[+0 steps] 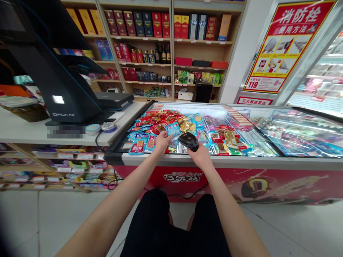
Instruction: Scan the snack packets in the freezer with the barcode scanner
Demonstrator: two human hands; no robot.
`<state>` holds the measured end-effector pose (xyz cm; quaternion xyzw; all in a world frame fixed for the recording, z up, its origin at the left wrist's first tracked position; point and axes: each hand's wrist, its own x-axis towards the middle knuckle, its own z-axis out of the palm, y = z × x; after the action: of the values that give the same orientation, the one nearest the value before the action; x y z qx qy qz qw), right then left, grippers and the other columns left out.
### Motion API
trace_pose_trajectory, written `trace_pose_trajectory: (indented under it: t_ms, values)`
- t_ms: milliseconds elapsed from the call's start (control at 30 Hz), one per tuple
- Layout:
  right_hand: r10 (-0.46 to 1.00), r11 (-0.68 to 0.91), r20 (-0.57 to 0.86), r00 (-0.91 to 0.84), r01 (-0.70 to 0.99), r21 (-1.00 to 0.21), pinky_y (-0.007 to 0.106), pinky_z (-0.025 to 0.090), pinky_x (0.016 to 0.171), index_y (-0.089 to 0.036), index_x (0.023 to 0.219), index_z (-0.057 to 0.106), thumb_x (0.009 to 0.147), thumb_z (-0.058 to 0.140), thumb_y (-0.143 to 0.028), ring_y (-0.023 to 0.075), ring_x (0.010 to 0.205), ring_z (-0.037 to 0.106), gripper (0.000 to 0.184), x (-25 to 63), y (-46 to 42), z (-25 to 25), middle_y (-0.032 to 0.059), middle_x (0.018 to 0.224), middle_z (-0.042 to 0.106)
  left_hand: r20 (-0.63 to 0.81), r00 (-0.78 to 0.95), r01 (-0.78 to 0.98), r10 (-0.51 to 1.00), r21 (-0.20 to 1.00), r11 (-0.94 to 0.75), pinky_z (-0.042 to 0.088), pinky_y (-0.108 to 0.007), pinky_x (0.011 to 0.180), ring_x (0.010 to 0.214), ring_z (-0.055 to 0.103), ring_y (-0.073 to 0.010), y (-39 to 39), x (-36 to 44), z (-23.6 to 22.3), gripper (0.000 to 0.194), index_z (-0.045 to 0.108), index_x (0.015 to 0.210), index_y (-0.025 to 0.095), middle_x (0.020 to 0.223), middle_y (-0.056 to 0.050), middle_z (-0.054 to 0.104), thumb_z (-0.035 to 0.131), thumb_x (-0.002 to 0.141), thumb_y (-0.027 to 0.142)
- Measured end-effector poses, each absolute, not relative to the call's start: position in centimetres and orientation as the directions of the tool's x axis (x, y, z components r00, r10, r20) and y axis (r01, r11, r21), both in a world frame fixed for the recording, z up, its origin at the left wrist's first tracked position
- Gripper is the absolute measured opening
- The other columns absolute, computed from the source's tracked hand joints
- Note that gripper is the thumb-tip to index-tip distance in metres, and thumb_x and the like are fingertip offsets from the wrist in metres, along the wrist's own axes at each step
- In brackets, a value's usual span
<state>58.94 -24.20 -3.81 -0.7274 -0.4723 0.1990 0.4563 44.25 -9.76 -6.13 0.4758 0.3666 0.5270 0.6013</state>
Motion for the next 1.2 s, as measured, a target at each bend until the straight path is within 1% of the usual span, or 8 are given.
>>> trace_pose_trajectory:
  t_ms: [100,233,333,533,833,1000,1100,1200]
  values:
    - [0.866,-0.14,0.151,0.477,0.52,-0.843,0.028,0.045,0.053,-0.017,0.092,0.068,0.073,0.07,-0.034,0.0213,0.058,0.065,0.025,59.1,-24.1,-4.0,0.0019,0.058,0.063,0.072,0.176,-0.287,0.982,0.958,-0.019,0.059,-0.028,0.066,0.071,0.07,-0.0168,-9.7,44.3,-6.4,0.035,0.06,0.083,0.018,0.082,-0.002,0.073,0.088,0.065,0.028]
    - [0.865,-0.146,0.139,0.481,0.508,-0.849,0.027,0.045,0.055,-0.018,0.089,0.069,0.074,0.072,-0.031,0.0217,0.061,0.066,0.021,59.3,-24.1,-4.0,0.0018,0.057,0.062,0.06,0.164,-0.263,0.985,0.965,-0.015,0.059,-0.029,0.068,0.077,0.072,-0.0189,-9.7,44.2,-6.2,0.038,0.061,0.086,0.017,0.084,-0.004,0.075,0.089,0.064,0.03]
    - [0.858,-0.169,0.121,0.5,0.496,-0.852,0.026,0.044,0.053,-0.018,0.089,0.068,0.074,0.072,-0.03,0.0207,0.057,0.065,0.019,59.3,-24.1,-3.9,0.0009,0.055,0.061,0.051,0.163,-0.26,0.985,0.965,-0.007,0.059,-0.029,0.068,0.081,0.074,-0.0205,-9.8,44.3,-6.0,0.038,0.061,0.086,0.017,0.085,-0.004,0.075,0.089,0.064,0.03]
    - [0.859,-0.19,0.096,0.503,0.487,-0.852,0.027,0.043,0.048,-0.019,0.087,0.065,0.076,0.072,-0.032,0.0166,0.041,0.054,0.018,59.6,-24.2,-4.0,-0.0028,0.049,0.057,0.037,0.167,-0.267,0.985,0.964,0.009,0.06,-0.029,0.069,0.083,0.074,-0.0215,-10.2,44.3,-5.5,0.034,0.061,0.085,0.017,0.085,-0.004,0.075,0.087,0.065,0.027]
    - [0.863,-0.181,0.102,0.495,0.491,-0.852,0.027,0.042,0.047,-0.02,0.082,0.063,0.077,0.071,-0.03,0.0166,0.04,0.054,0.013,59.9,-24.4,-3.8,-0.0028,0.046,0.055,0.043,0.167,-0.252,0.985,0.968,0.001,0.056,-0.025,0.062,0.068,0.068,-0.0153,-9.9,44.8,-5.7,0.032,0.06,0.081,0.018,0.079,-0.001,0.073,0.087,0.065,0.025]
    - [0.864,-0.184,0.091,0.496,0.478,-0.859,0.028,0.042,0.046,-0.022,0.076,0.059,0.077,0.07,-0.03,0.0161,0.038,0.052,0.014,60.1,-24.7,-3.6,-0.0035,0.044,0.053,0.054,0.174,-0.234,0.983,0.972,-0.012,0.053,-0.025,0.06,0.065,0.066,-0.0142,-9.9,45.2,-5.7,0.031,0.059,0.078,0.018,0.078,-0.001,0.072,0.087,0.065,0.025]
    - [0.861,-0.156,0.11,0.496,0.464,-0.872,0.027,0.043,0.046,-0.022,0.076,0.058,0.076,0.07,-0.031,0.016,0.038,0.052,0.015,60.8,-24.7,-4.0,-0.0039,0.044,0.053,0.048,0.184,-0.198,0.982,0.98,-0.011,0.053,-0.026,0.063,0.067,0.067,-0.0151,-10.2,45.7,-5.5,0.031,0.062,0.081,0.018,0.08,-0.002,0.074,0.087,0.065,0.024]
    - [0.852,-0.142,0.106,0.513,0.422,-0.896,0.027,0.044,0.044,-0.022,0.078,0.057,0.075,0.07,-0.033,0.0159,0.038,0.053,0.017,62.0,-24.9,-4.5,-0.0037,0.046,0.055,0.028,0.21,-0.185,0.977,0.983,0.012,0.056,-0.027,0.066,0.068,0.068,-0.0153,-10.6,46.8,-5.3,0.031,0.062,0.089,0.017,0.082,-0.003,0.075,0.085,0.067,0.019]
